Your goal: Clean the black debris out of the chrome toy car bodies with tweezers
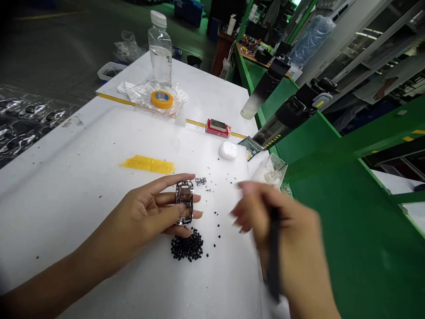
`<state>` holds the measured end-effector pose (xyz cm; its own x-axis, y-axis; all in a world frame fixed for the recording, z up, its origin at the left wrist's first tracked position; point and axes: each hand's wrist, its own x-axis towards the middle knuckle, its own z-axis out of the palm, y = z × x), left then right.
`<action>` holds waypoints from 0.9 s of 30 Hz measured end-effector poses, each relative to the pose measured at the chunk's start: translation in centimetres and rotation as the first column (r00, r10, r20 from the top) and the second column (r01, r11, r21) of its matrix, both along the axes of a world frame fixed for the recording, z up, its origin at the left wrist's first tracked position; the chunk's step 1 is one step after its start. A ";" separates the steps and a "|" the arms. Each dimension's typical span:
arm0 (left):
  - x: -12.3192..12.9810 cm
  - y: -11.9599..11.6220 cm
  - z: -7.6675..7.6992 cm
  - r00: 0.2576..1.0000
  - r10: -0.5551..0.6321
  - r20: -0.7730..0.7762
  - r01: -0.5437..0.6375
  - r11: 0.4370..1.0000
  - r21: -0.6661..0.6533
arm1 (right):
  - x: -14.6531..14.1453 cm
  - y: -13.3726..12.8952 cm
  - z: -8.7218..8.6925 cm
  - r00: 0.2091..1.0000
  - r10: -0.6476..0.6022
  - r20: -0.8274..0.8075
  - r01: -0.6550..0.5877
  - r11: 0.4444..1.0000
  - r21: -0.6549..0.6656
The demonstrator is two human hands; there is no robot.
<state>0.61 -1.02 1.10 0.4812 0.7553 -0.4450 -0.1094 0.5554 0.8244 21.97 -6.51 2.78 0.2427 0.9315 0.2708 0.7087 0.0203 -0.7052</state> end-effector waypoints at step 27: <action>0.6 -1.5 -1.4 0.996 0.079 -0.044 -0.070 0.981 0.180 | -6.7 -0.9 -2.5 0.994 0.106 0.041 -0.102 0.992 -0.080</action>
